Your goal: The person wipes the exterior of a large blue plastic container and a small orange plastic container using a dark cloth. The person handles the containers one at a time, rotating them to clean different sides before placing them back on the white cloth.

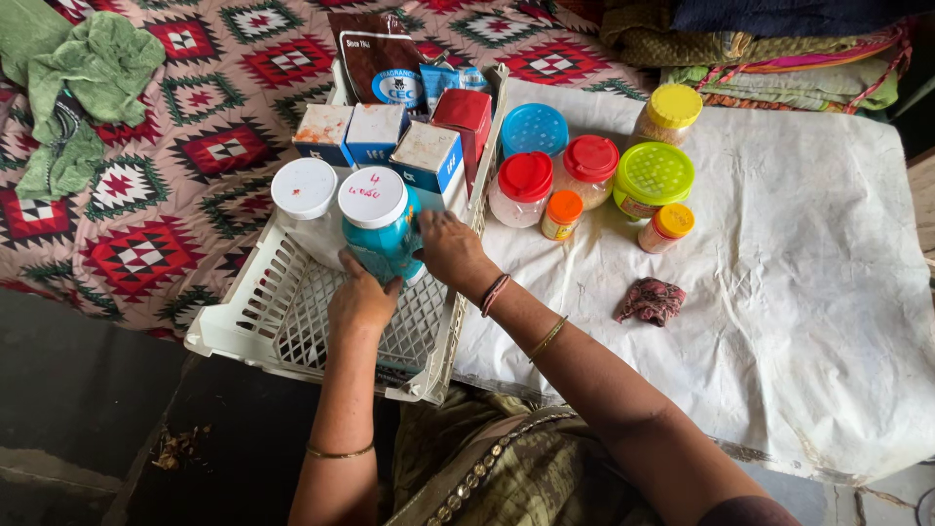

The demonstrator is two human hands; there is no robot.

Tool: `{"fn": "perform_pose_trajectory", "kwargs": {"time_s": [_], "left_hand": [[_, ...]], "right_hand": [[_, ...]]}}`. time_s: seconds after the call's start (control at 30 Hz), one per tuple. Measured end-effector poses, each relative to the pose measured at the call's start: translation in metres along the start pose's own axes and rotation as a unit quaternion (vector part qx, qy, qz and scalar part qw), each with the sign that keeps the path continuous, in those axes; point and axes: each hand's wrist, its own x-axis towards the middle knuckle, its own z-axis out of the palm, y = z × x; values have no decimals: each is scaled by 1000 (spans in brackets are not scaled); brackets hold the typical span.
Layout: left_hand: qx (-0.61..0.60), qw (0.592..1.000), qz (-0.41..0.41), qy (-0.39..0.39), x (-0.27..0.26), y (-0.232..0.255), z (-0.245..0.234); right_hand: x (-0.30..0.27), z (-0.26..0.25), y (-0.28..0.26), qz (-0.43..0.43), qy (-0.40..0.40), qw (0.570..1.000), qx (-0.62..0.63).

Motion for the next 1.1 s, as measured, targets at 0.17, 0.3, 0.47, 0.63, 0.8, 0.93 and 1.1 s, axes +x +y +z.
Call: {"fn": "perform_pose_trajectory", "kwargs": {"time_s": [0.17, 0.3, 0.47, 0.63, 0.8, 0.93, 1.1], "left_hand": [[-45, 989, 89, 112, 15, -7, 0], [-106, 993, 52, 2, 28, -12, -6], [-154, 976, 149, 28, 46, -21, -6], [-102, 984, 146, -18, 39, -12, -11], [-95, 984, 149, -22, 26, 2, 15], [-105, 960, 242, 96, 28, 4, 37], [-30, 978, 183, 93, -3, 21, 7]], "right_hand": [[3, -45, -4, -68, 52, 963, 255], [10, -62, -9, -103, 50, 941, 319], [18, -51, -20, -68, 110, 966, 225], [7, -68, -7, -76, 125, 972, 182], [-6, -93, 24, -81, 33, 971, 224], [-21, -89, 16, -122, 89, 960, 234], [-49, -97, 6, -133, 130, 961, 204]]}}
